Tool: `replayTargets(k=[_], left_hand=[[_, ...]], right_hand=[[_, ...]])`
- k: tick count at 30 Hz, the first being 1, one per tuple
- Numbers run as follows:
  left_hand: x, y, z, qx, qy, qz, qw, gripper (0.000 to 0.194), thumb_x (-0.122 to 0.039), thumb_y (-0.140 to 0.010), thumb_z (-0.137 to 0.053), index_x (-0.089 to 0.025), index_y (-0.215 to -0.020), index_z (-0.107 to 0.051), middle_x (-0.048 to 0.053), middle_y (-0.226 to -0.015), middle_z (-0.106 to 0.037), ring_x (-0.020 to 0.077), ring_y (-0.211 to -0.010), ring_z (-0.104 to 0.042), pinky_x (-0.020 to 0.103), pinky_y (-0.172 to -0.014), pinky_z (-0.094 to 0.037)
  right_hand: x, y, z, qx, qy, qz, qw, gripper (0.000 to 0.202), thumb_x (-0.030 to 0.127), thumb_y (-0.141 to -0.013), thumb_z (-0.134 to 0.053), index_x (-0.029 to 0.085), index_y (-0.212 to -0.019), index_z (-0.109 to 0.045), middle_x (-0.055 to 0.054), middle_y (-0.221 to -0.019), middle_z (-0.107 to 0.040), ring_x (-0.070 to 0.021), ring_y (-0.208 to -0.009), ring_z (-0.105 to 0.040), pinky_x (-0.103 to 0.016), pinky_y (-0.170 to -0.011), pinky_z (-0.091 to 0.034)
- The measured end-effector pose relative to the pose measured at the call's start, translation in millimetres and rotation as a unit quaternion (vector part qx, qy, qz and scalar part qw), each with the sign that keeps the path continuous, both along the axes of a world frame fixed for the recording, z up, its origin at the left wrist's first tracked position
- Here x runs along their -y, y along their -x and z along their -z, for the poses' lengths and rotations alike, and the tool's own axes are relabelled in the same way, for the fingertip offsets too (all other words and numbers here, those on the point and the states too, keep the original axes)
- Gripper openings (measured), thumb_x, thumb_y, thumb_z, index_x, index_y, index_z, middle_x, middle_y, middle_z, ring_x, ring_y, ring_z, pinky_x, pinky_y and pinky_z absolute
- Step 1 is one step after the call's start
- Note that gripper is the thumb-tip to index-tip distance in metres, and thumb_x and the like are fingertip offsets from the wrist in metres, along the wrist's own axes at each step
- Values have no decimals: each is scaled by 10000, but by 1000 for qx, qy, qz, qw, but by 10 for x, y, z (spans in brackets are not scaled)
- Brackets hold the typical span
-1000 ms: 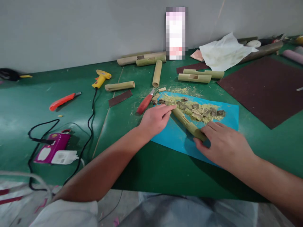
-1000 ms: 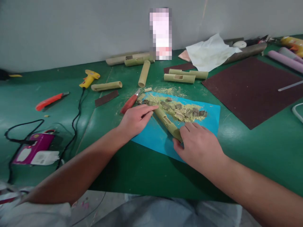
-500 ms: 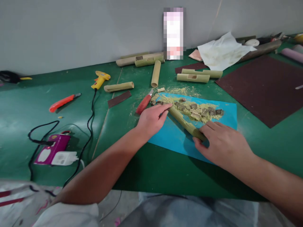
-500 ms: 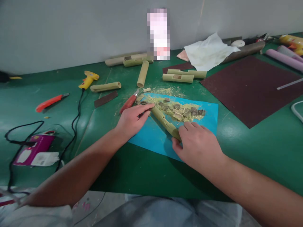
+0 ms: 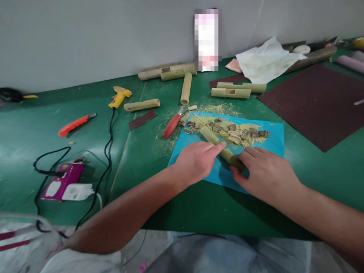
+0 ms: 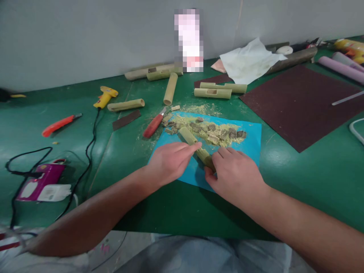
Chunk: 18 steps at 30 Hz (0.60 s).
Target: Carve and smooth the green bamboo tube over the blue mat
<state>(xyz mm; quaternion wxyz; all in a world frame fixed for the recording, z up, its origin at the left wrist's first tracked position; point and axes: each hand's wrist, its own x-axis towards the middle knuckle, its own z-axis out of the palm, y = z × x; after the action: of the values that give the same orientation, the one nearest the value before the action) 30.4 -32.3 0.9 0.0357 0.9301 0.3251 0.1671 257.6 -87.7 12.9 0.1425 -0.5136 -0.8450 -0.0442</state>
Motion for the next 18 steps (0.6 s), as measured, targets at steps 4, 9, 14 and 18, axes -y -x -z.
replayTargets(k=[4, 9, 14, 18], left_hand=[[-63, 47, -7, 17, 2, 0, 1000, 387, -158, -1080, -423, -146, -1384, -663, 63, -936, -783, 174, -840, -735, 268, -735, -588], [-129, 76, 18, 49, -12, -52, 997, 356, -173, -1078, -459, -134, -1340, -697, 64, -900, -777, 173, -803, -731, 261, -706, -571], [-41, 30, 25, 50, 31, 22, 998, 376, -156, -1076, -443, -143, -1367, -681, 61, -937, -795, 179, -835, -747, 272, -706, -580], [-98, 79, 1, 78, 38, -54, 995, 346, -191, -1074, -476, -163, -1320, -718, 66, -945, -795, 168, -830, -741, 261, -734, -580]], right_hand=[[0, 0, -7, -2, 8, 4, 1000, 200, 285, -913, -587, 196, -750, -661, -66, -714, -642, -218, -702, -638, -342, -624, -401], [-2, 9, -5, 7, 15, 12, 1000, 214, 307, -925, -579, 212, -751, -660, -66, -727, -657, -217, -724, -639, -337, -635, -409], [-8, 9, 9, 2, 1, 4, 1000, 205, 303, -918, -588, 204, -752, -657, -57, -704, -641, -205, -698, -631, -335, -633, -403], [-8, 6, 7, 11, 8, 7, 1000, 207, 312, -924, -591, 208, -757, -653, -62, -730, -657, -209, -718, -634, -332, -652, -412]])
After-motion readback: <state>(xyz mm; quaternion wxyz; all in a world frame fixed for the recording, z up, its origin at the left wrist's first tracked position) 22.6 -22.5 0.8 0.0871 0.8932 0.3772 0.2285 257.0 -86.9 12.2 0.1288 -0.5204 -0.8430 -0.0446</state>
